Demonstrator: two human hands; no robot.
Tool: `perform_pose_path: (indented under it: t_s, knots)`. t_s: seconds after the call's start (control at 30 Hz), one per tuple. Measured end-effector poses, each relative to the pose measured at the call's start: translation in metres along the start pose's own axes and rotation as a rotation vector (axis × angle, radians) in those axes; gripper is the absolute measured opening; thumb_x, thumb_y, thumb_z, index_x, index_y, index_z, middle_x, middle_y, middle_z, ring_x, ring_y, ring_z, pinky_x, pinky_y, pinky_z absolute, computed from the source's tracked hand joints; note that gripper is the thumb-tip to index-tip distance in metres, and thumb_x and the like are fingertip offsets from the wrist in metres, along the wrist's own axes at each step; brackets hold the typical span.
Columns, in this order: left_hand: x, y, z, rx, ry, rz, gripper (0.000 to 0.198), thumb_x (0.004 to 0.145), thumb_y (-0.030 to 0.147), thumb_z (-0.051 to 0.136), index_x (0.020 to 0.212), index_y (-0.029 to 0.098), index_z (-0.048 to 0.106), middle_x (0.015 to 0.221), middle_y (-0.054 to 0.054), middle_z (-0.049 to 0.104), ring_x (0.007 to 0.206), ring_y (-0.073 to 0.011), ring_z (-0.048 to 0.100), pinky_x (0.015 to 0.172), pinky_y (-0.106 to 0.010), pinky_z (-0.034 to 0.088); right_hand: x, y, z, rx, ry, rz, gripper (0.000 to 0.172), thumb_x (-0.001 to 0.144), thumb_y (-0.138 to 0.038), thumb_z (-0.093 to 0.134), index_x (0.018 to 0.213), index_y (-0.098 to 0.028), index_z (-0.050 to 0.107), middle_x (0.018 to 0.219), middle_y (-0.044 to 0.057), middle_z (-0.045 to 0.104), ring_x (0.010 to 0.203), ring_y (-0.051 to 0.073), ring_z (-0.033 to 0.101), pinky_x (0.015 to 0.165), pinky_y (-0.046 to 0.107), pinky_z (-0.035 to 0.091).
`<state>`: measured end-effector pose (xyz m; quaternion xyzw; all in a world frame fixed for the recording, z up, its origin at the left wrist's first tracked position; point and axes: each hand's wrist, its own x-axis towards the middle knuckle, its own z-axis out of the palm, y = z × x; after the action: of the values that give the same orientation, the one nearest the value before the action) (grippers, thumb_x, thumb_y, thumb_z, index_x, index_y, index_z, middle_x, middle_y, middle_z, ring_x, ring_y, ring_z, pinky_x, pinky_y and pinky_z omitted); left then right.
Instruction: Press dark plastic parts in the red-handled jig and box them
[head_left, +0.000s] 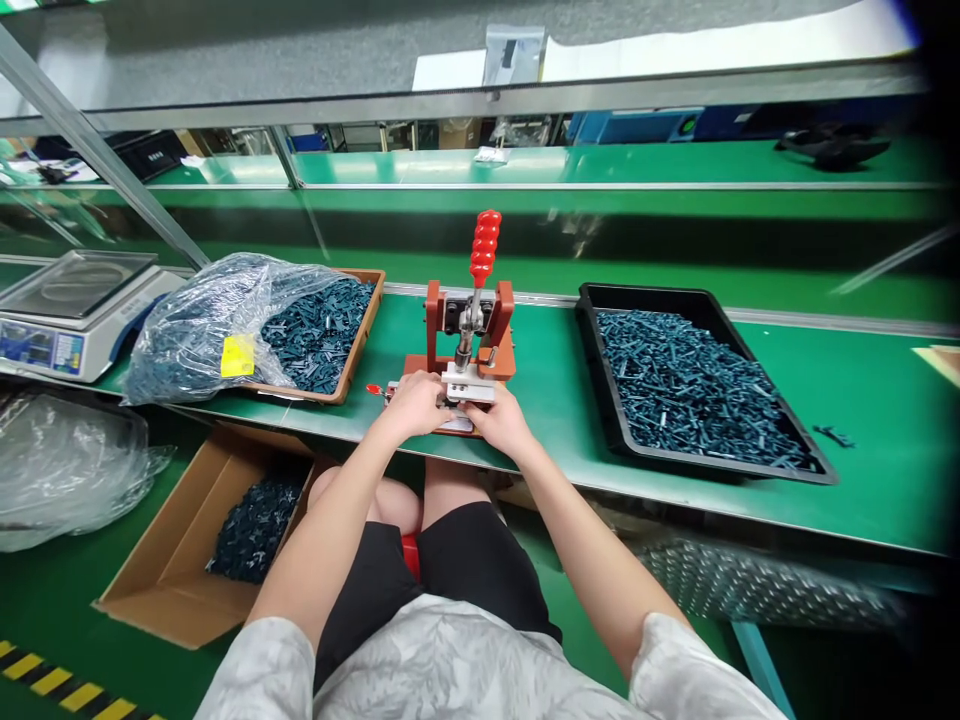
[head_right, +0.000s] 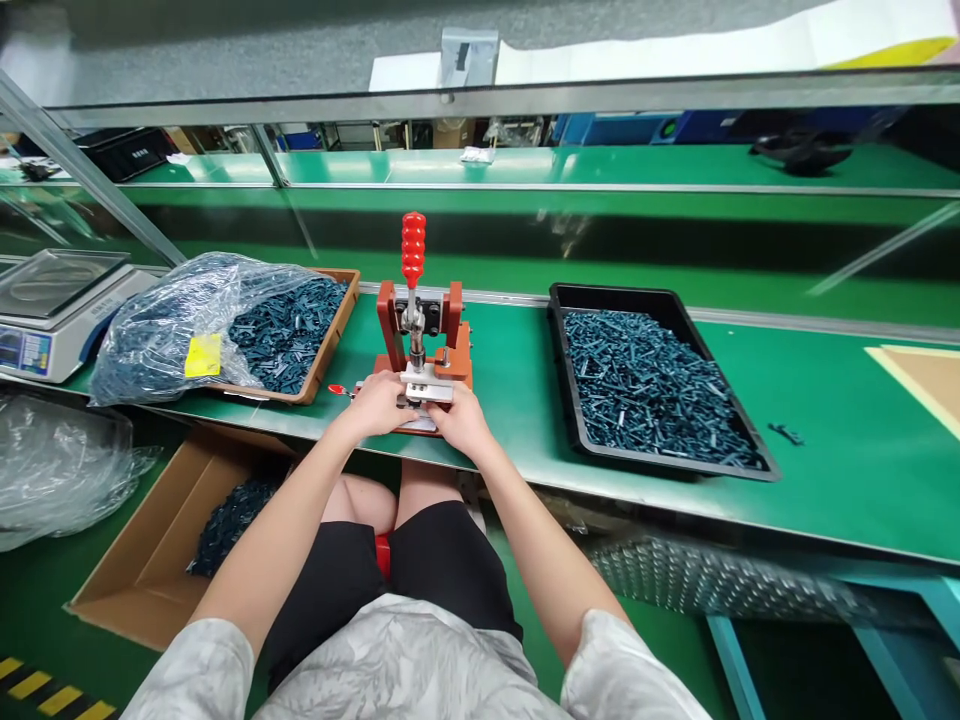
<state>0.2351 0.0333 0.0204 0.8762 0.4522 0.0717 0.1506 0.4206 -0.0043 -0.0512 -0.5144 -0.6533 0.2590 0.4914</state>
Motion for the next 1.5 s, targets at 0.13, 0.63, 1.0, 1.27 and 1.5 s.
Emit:
perform_pose_path:
  t_s: [0.13,0.63,1.0,1.27,1.5]
  knots:
    - [-0.002,0.0,0.002,-0.022,0.033,0.032,0.023,0.08,0.039,0.079,0.096,0.022,0.08,0.111,-0.01,0.076,0.112,-0.0323,0.067,0.1,-0.044,0.051,0.001,0.0,0.002,0.005,0.028,0.057,0.016,0.08,-0.023,0.072,0.093,-0.025,0.081,0.108,0.006,0.078,0.102,0.028,0.073,0.093,0.042,0.058]
    - [-0.005,0.0,0.006,-0.048,0.076,0.023,0.019,0.081,0.036,0.078,0.093,0.022,0.079,0.11,-0.008,0.077,0.112,-0.0313,0.066,0.101,-0.044,0.05,-0.001,0.001,0.003,-0.109,0.011,-0.081,0.027,0.081,-0.017,0.066,0.102,-0.027,0.081,0.114,0.006,0.077,0.11,0.029,0.07,0.1,0.046,0.056]
    - [-0.005,0.002,0.006,-0.063,0.092,0.022,0.013,0.08,0.032,0.077,0.086,0.02,0.077,0.103,-0.009,0.076,0.108,-0.0319,0.065,0.099,-0.047,0.051,0.0,0.001,-0.008,-0.178,-0.061,-0.207,0.029,0.088,-0.017,0.061,0.11,-0.025,0.078,0.112,0.007,0.076,0.108,0.027,0.07,0.099,0.045,0.058]
    - [-0.045,-0.031,0.015,-0.2,0.786,0.109,0.022,0.092,0.032,0.064,0.109,0.021,0.074,0.126,-0.012,0.07,0.123,-0.0273,0.061,0.112,-0.049,0.045,-0.002,0.003,-0.007,-0.183,-0.057,-0.172,0.022,0.089,-0.019,0.062,0.102,-0.024,0.078,0.105,0.007,0.076,0.1,0.026,0.072,0.092,0.042,0.059]
    - [-0.009,-0.05,0.01,-0.687,0.84,-0.162,0.064,0.104,0.063,0.024,0.149,0.023,0.047,0.147,-0.013,0.058,0.137,-0.0231,0.057,0.116,-0.04,0.044,0.002,-0.004,-0.01,-0.124,-0.078,-0.148,0.021,0.088,-0.02,0.061,0.1,-0.023,0.078,0.103,0.007,0.077,0.098,0.025,0.072,0.09,0.038,0.058]
